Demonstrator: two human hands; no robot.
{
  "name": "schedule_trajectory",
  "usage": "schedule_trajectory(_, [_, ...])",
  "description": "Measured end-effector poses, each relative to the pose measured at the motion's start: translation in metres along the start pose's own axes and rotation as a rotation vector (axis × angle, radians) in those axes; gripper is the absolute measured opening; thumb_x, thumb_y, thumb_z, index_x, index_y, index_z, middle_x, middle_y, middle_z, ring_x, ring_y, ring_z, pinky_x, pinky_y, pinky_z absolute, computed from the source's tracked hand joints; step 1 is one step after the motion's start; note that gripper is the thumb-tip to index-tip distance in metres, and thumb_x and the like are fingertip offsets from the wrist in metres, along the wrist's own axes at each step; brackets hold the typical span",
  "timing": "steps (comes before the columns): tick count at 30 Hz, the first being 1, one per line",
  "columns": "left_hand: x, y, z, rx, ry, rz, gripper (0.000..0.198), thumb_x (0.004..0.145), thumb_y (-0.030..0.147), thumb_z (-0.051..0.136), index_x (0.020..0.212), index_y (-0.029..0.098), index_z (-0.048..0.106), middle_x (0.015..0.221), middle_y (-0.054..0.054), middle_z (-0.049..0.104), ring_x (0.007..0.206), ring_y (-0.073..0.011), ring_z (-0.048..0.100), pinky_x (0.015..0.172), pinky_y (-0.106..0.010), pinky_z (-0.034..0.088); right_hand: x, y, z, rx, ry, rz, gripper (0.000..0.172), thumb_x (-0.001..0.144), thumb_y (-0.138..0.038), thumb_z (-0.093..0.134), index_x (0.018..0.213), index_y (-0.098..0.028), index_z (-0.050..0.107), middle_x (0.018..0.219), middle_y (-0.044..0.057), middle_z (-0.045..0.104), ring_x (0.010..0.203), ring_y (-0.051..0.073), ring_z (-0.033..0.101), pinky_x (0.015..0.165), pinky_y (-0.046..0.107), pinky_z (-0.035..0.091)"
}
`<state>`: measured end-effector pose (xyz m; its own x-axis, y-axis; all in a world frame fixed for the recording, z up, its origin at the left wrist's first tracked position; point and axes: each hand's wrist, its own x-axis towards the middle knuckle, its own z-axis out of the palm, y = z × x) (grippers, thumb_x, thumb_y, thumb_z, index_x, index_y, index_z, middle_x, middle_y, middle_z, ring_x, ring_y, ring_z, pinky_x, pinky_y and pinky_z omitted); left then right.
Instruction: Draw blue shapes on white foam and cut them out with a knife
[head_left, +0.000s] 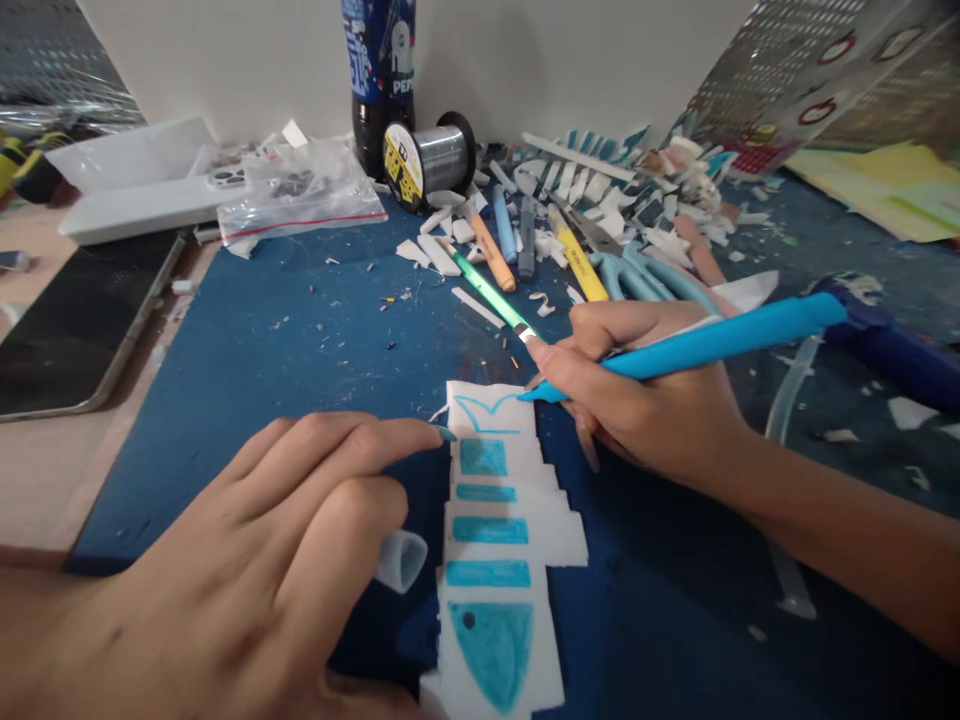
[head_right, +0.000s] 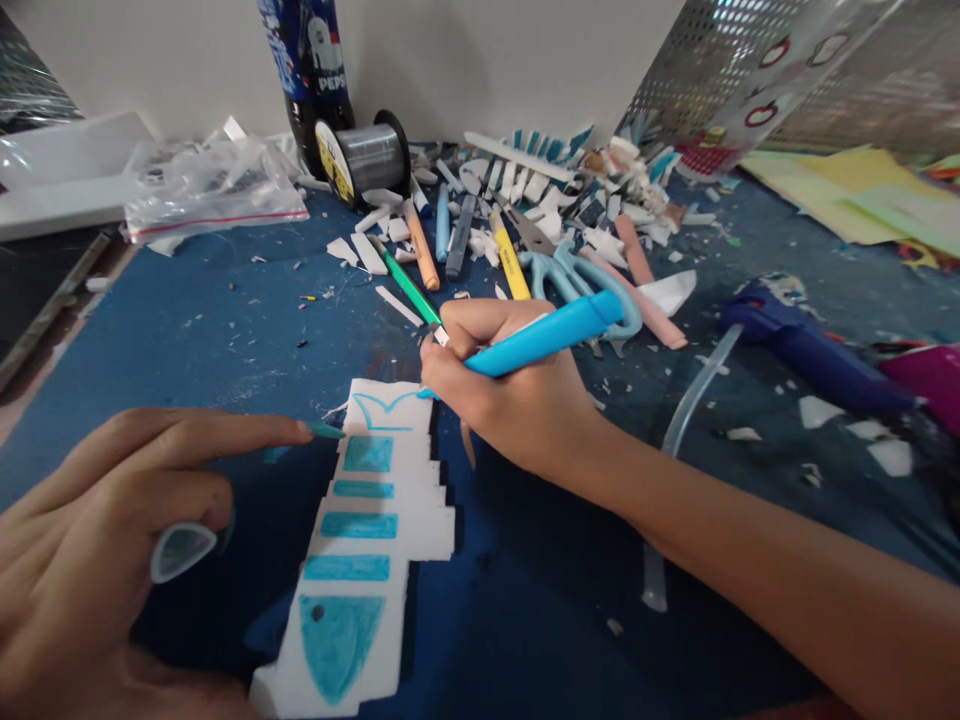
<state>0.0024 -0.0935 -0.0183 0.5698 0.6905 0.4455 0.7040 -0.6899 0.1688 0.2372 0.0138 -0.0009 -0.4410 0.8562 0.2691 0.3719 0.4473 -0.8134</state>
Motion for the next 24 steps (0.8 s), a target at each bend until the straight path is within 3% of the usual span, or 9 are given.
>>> schedule_trajectory(8, [-0.0009,0.0006,-0.0034,0.043,-0.007,0.025,0.051,0.080,0.065,0.063,0.096,0.018,0.051,0.123,-0.011,0.064,0.105,-0.0269,0.057,0.079,-0.039,0.045,0.0015,0.0001,-0.0007,0.004,-0.046,-0.040,0.050,0.082,-0.013,0.061,0.052,-0.022,0.022,0.041,-0.006,0.026,0.036,0.009,0.034,0.039,0.028,0.028])
schedule_trajectory(15, [-0.0007,0.0018,-0.0025,0.026,-0.016,0.012,0.051,0.078,0.064,0.065,0.097,0.018,0.051,0.125,-0.011,0.063,0.106,-0.0282,0.056,0.081,-0.041,0.045,0.0015,-0.0032,-0.0014,0.031,-0.135,-0.129,0.047,0.084,-0.008,0.058,0.045,-0.021,0.033,0.042,-0.005,0.037,0.038,0.008,0.036,0.049,0.028,0.043])
schedule_trajectory(21, [-0.0009,0.0014,-0.0038,0.015,-0.011,0.032,0.048,0.082,0.063,0.062,0.094,0.019,0.049,0.122,-0.010,0.063,0.102,-0.0248,0.056,0.077,-0.037,0.045,0.0039,-0.0007,-0.0025,0.095,-0.190,-0.098,0.050,0.083,-0.011,0.059,0.050,-0.022,0.023,0.041,-0.006,0.026,0.039,0.010,0.032,0.043,0.029,0.034])
schedule_trajectory(24, [0.0000,0.0012,-0.0044,0.009,-0.003,0.024,0.047,0.084,0.062,0.061,0.094,0.018,0.049,0.122,-0.011,0.062,0.102,-0.0246,0.056,0.077,-0.038,0.045,0.0043,0.0018,-0.0034,0.095,-0.204,-0.115,0.049,0.082,-0.012,0.061,0.050,-0.022,0.025,0.041,-0.006,0.027,0.038,0.010,0.032,0.044,0.030,0.032])
